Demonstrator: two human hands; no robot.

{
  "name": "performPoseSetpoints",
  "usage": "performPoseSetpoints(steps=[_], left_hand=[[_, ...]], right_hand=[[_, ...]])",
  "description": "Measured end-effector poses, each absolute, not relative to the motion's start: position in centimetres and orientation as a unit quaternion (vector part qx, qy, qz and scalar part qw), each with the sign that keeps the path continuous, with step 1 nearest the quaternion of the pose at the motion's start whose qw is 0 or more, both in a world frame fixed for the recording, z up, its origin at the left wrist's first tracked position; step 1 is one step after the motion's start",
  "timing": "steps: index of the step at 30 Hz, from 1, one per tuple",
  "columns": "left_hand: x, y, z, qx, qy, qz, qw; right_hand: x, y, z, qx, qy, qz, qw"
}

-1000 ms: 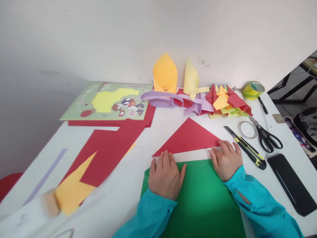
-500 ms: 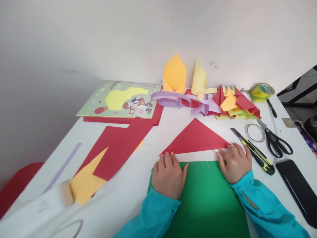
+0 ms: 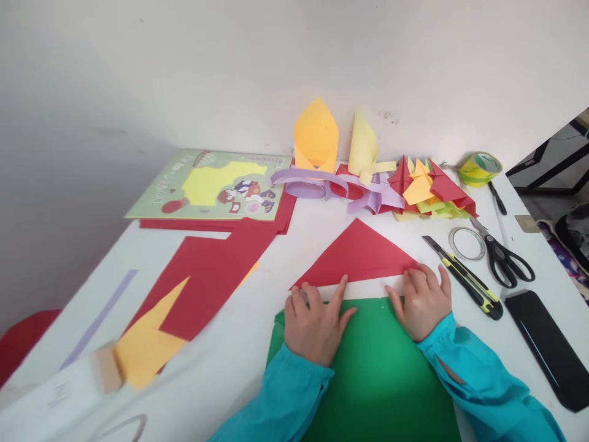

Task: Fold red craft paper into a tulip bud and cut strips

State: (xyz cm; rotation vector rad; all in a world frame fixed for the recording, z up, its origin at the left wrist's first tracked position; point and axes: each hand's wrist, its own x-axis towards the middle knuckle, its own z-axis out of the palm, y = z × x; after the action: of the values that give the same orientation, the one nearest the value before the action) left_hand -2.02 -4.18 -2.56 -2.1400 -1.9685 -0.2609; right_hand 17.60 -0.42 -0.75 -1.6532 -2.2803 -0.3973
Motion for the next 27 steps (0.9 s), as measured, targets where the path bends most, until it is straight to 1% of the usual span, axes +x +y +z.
performPoseSetpoints(steps=[2,5,8,12,17,21,27], left_hand=[[-1.8,-4.3,-2.6,-0.73,-0.669,-0.087,0.109],[-1.6,-4.3,-2.3,-0.729,-0.67,-0.091,0.105],[-1.3,-4.1,-1.9,-0.748,-0.652,-0.09,0.084],[-0.8,-3.4,-1.8,-0.817,-0.567,-0.09,0.051],[-0.3,-2.9,-1.3,-0.843,-0.532,-0.066,0.039],[-0.1,-2.9,-0.9,-0.839,-0.54,-0.062,0.029],[-0.1,-3.3,-1.3,-0.824,-0.561,-0.082,0.022]], right_hand=[[16.7,-0.5,-1.0,-0.553,-0.815,-0.096,0.144],[15.7,-0.6,-1.2,-0.532,-0.837,-0.055,0.114],[15.5,-0.6,-1.2,-0.533,-0.84,-0.049,0.091],[15.8,-0.6,-1.2,-0.534,-0.84,-0.053,0.076],[15.8,-0.6,-1.2,-0.533,-0.842,-0.052,0.072],[15.7,-0.7,-1.2,-0.535,-0.84,-0.05,0.073],[16.0,-0.7,-1.2,-0.553,-0.826,-0.046,0.099]])
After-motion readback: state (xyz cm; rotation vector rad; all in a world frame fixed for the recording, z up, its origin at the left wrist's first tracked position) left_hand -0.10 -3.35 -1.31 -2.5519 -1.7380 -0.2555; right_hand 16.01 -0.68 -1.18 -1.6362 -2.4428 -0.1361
